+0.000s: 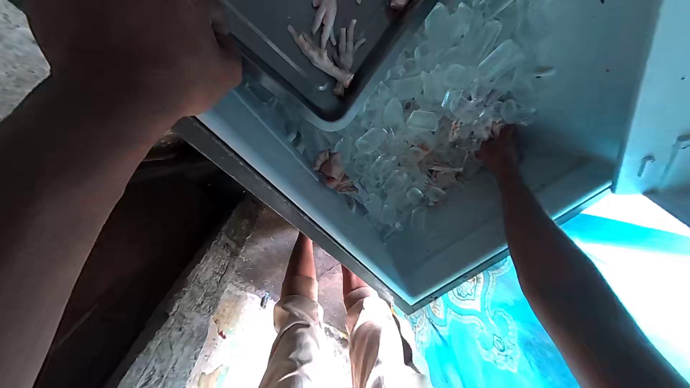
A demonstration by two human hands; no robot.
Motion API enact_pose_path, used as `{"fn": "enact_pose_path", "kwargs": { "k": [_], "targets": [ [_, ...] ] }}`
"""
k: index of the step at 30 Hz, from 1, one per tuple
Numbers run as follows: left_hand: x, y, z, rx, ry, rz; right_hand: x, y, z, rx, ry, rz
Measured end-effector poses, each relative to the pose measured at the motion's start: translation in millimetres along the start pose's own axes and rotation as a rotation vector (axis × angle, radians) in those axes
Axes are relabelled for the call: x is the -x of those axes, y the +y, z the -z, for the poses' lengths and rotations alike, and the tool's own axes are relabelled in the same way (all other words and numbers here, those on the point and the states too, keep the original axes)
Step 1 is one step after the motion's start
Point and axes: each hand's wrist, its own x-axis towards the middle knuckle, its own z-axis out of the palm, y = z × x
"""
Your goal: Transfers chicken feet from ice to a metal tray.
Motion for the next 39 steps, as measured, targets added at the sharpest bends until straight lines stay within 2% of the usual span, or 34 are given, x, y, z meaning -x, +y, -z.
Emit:
{"fn": "enact_pose_path", "kwargs": {
  "k": [3,9,13,16,18,23,27,30,35,37,38,39],
  "targets": [
    [-3,-4,-3,-0.017,0.009,-0.043,-1,-11,7,0.073,-0.001,0.002],
    [0,-2,2,-0.036,-0.003,-0.060,31,-27,6,-0.112,0.038,0.007],
    [0,0,8,-0.083,-0.014,-0.084,21,-27,14,-0.089,-0.093,-0.016],
    [4,6,11,-0.142,-0.013,-0.123,12,-16,6,-0.258,-0.020,0.028],
    [3,8,17,-0.190,-0.031,-0.116,16,-25,4,-0.270,0.036,0.014],
    [3,5,13,-0.230,-0.008,-0.141,40,-17,8,-0.362,-0.074,-0.016],
    [4,6,14,-0.213,0.002,-0.145,79,-26,19,-0.605,-0.237,0.058],
    [5,8,16,-0.204,0.000,-0.137,120,-57,48,-0.800,-0.326,0.079],
    [4,5,16,-0.208,-0.020,-0.148,184,-164,108,-1.112,-0.512,0.364],
    [4,7,16,-0.197,-0.023,-0.159,182,-196,123,-1.085,-0.655,0.523],
    [6,7,15,-0.192,-0.019,-0.169,175,-197,126,-0.999,-0.671,0.539],
    [6,7,15,-0.198,-0.008,-0.174,160,-189,122,-0.913,-0.598,0.519]
  ]
}}
